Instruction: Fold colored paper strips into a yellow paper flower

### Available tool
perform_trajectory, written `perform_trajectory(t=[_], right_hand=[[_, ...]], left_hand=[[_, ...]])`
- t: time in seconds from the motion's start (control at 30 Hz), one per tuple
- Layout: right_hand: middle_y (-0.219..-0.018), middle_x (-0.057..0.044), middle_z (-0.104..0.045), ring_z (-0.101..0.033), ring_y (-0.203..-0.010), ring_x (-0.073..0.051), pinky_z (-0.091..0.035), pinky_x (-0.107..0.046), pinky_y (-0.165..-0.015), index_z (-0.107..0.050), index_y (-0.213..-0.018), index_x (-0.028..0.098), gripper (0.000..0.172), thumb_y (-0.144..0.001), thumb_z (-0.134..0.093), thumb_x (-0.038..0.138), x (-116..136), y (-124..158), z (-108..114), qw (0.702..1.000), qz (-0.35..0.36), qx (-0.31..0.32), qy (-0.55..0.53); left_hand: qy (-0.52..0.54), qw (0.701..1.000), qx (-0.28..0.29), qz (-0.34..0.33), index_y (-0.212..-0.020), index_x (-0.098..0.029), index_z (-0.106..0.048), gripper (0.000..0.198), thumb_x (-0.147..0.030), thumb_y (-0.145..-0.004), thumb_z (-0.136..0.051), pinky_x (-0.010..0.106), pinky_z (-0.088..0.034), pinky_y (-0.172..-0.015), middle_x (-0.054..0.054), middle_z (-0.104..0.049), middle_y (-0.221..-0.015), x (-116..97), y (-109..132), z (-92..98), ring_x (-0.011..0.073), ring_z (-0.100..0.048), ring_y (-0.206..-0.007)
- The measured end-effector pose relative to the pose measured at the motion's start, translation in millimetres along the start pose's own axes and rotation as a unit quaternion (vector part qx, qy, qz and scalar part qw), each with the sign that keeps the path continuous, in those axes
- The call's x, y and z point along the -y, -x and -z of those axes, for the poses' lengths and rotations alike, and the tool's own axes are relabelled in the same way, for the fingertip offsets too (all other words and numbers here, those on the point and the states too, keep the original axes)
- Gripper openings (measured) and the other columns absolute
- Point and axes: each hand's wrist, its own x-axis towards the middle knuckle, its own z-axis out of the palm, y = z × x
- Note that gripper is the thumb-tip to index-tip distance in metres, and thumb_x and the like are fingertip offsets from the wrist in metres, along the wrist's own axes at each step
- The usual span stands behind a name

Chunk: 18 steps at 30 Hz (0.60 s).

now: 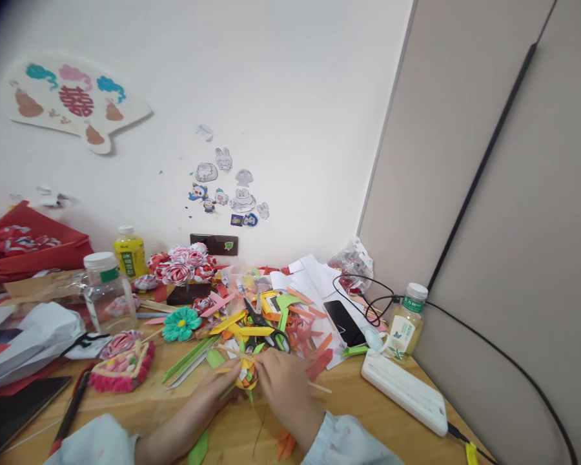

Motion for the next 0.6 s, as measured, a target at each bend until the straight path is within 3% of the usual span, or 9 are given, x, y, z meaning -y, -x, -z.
perform_trajectory(t=[0.2,0.33,0.6], right_hand=[[-0.076,-0.002,-0.068,-0.063,-0.065,-0.017,-0.039,-0.024,-0.057,-0.058,-0.095,0.021,0.024,-0.094,-0.034,0.028,3.1,-0.3,1.2,0.999,-0.046,0.015,-0.022],[-0.070,-0.002,-0.067,-0.063,-0.060,-0.016,-0.038,-0.023,-0.054,-0.058,-0.088,0.020,0.026,-0.094,-0.034,0.030,3.1,-0.3,1.0,0.998,-0.059,0.012,-0.019],[-0.067,-0.003,-0.065,-0.060,-0.058,-0.016,-0.037,-0.024,-0.054,-0.059,-0.081,0.019,0.036,-0.096,-0.029,0.032,-0.3,1.1,-2.7,0.999,-0.008,-0.029,0.017]], left_hand=[[-0.003,1.000,0.008,0.007,-0.088,-0.018,-0.069,0.036,-0.050,-0.072,-0.063,0.029,-0.041,-0.068,0.005,-0.064,-0.093,3.2,-1.3,1.9,0.0179,-0.052,-0.075],[-0.013,1.000,0.021,0.009,-0.097,-0.019,-0.067,0.042,-0.052,-0.073,-0.062,0.029,-0.041,-0.069,0.006,-0.064,-0.089,7.7,-4.0,6.0,0.0191,-0.054,-0.078],[-0.016,1.000,0.013,0.006,-0.092,-0.018,-0.068,0.039,-0.051,-0.073,-0.062,0.029,-0.042,-0.068,0.005,-0.064,-0.087,8.5,-4.4,6.5,0.0180,-0.053,-0.074]])
